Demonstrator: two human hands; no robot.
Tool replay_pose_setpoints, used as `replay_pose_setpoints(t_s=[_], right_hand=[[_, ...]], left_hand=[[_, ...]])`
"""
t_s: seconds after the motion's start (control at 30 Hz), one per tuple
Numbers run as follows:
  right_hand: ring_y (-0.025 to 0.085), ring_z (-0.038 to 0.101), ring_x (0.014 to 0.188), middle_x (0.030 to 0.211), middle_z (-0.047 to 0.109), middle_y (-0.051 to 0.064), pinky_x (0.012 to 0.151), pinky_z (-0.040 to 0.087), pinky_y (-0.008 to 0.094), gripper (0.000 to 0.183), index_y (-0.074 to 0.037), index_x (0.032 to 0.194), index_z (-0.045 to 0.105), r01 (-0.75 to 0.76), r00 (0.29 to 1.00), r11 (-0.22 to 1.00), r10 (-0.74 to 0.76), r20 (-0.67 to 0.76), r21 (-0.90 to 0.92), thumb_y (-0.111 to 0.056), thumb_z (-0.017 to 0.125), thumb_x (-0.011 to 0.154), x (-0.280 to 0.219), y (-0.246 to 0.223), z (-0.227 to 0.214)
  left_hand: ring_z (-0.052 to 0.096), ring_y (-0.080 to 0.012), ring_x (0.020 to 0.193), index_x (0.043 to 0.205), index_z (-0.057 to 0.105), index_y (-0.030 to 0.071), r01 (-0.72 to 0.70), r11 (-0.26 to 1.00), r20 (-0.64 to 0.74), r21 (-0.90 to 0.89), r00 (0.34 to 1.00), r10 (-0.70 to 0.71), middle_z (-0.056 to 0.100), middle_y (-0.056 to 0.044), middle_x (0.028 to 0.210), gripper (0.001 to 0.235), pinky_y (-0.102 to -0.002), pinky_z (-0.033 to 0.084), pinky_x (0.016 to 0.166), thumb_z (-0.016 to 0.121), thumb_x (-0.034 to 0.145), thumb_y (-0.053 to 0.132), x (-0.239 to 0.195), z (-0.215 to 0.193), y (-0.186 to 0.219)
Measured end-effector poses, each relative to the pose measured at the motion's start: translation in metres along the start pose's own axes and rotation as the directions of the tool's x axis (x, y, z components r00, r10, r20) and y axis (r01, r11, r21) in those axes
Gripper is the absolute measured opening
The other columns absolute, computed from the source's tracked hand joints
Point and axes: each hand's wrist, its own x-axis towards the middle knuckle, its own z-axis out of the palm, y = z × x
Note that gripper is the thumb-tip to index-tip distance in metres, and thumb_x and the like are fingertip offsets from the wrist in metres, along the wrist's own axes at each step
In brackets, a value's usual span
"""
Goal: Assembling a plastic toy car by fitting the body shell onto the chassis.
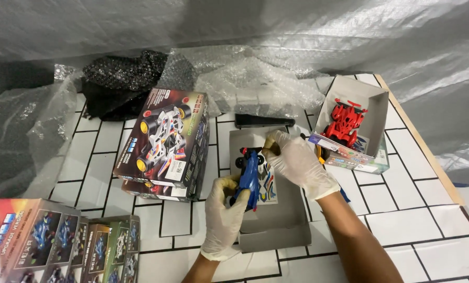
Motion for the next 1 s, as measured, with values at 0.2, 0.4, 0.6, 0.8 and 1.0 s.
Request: replay_pose_setpoints(t_s=[0.2, 0.4, 0.6, 0.8, 1.0], right_hand=[[0.030, 0.071, 0.112, 0.138, 0.064, 0.014, 0.106, 0.053, 0.044, 0.044, -0.022, 0.140, 0.061, -0.053, 0.988, 0.998, 0.051, 0.148, 0.015, -0.021, 0.063, 0.097, -0.007, -0.010, -0.022], [0.028, 0.073, 0.109, 0.126, 0.073, 0.011, 0.099, 0.054, 0.039, 0.038, -0.018, 0.134, 0.066, 0.069, 0.997, 0.996, -0.071, 0.043, 0.058, -0.030, 0.061, 0.098, -0.003, 0.000, -0.009], [0.024, 0.075, 0.103, 0.114, 0.077, 0.007, 0.093, 0.056, 0.034, 0.027, -0.016, 0.117, 0.075, 0.069, 0.997, 0.985, -0.072, 0.013, 0.156, -0.029, 0.066, 0.095, -0.007, -0.009, -0.007], [0.030, 0.070, 0.097, 0.105, 0.071, 0.012, 0.087, 0.053, 0.039, 0.031, -0.019, 0.122, 0.072, 0.166, 0.985, 0.983, -0.162, -0.057, 0.078, -0.025, 0.067, 0.092, -0.003, 0.006, 0.003], [0.021, 0.069, 0.094, 0.102, 0.073, 0.005, 0.088, 0.053, 0.035, 0.023, -0.014, 0.112, 0.070, 0.158, 0.987, 0.969, -0.159, -0.013, 0.189, -0.020, 0.068, 0.090, 0.001, 0.011, -0.006]], left_hand=[[0.074, -0.0192, 0.089, 0.095, 0.058, 0.008, 0.047, 0.999, 0.006, 0.000, 0.999, -0.047, 0.077, -0.010, 0.107, 0.024, -0.028, 0.065, 0.073, 0.078, 0.082, 0.014, 0.003, -0.006, 0.003], [0.073, -0.0191, 0.092, 0.094, 0.058, 0.008, 0.028, 0.999, 0.000, -0.040, 1.000, -0.028, 0.076, -0.009, 0.110, 0.023, -0.028, 0.063, 0.076, 0.077, 0.081, 0.009, -0.001, 0.000, 0.003], [0.069, -0.0165, 0.088, 0.089, 0.057, 0.009, -0.036, 0.999, -0.003, -0.015, 0.999, 0.036, 0.076, -0.007, 0.104, 0.022, -0.027, 0.059, 0.074, 0.077, 0.081, 0.007, -0.003, 0.001, 0.003], [0.069, -0.0165, 0.089, 0.090, 0.058, 0.009, 0.002, 0.999, -0.012, -0.052, 1.000, -0.003, 0.076, -0.008, 0.107, 0.021, -0.027, 0.060, 0.076, 0.078, 0.082, 0.008, -0.003, 0.002, 0.001], [0.067, -0.0186, 0.090, 0.093, 0.057, 0.007, 0.076, 0.981, 0.004, -0.176, 0.997, -0.077, 0.074, -0.011, 0.109, 0.020, -0.030, 0.059, 0.076, 0.074, 0.083, 0.007, -0.003, 0.001, 0.002]])
